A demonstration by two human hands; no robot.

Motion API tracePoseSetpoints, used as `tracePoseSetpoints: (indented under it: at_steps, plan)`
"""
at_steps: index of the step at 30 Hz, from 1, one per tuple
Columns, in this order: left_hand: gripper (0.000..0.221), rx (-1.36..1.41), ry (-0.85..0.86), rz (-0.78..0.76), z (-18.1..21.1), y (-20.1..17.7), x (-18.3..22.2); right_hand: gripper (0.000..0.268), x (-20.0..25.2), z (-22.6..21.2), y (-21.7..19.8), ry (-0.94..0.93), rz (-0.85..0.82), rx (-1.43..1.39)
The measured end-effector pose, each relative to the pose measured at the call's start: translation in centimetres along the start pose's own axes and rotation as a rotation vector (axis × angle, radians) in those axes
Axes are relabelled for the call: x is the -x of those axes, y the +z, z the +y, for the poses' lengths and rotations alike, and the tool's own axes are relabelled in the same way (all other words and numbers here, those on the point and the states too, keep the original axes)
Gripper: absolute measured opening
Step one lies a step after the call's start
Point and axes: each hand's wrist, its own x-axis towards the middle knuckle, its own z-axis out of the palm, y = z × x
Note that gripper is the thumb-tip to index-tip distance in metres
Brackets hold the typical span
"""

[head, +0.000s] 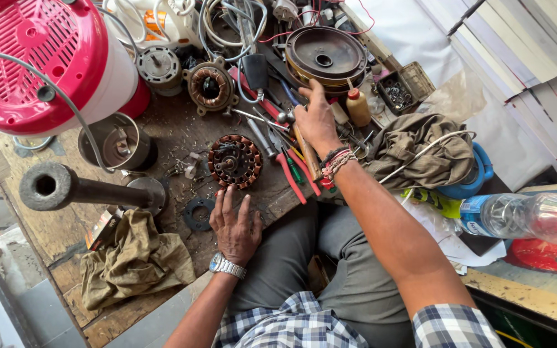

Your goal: The person sits at a cluttered workbench and uses a hammer and pliers to disassemble and adjust a small copper-wound electrical component. They repeatedly tap the component, remove parts, and wipe the work area with a cloth.

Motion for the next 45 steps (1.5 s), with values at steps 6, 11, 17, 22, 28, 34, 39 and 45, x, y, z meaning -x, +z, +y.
tracePoseSetpoints:
  at_steps: [6,11,17,22,28,34,39,45]
  plan:
    - [0.052,0.021,0.005,0.03,-0.4,0.2,0.0,0.065,0.1,0.0,-2.6,0.1,0.174,0.066]
    - [0.053,0.016,0.014,-0.012,-0.4,0.2,0.1,0.036,2.1,0.7,-5.4,0.014,0.01,0.246]
    - [0.051,-0.01,0.024,-0.032,-0.4,0.0,0.4,0.019,4.2,-0.8,-5.1,-0.412,-0.014,0.253]
    - [0.049,-0.002,0.025,-0.026,-0.3,0.1,0.4,0.026,5.4,-4.4,-6.8,-0.265,-0.065,0.302]
    - [0.049,0.006,0.067,-0.005,0.1,-0.9,-0.3,0.027,10.5,-7.5,-9.4,-0.48,-0.007,0.306]
    - [0.048,0.46,0.108,0.027,5.1,-1.8,-3.8,0.038,11.4,-5.8,-8.5,-0.298,-0.155,0.511]
    - [0.036,0.931,-0.324,0.087,7.6,5.5,-15.6,0.033,9.6,-4.0,-7.7,-0.164,-0.177,0.7]
    - [0.048,0.706,-0.636,0.083,4.0,18.6,-29.8,0.028,9.0,-3.8,-7.0,-0.127,-0.233,0.771]
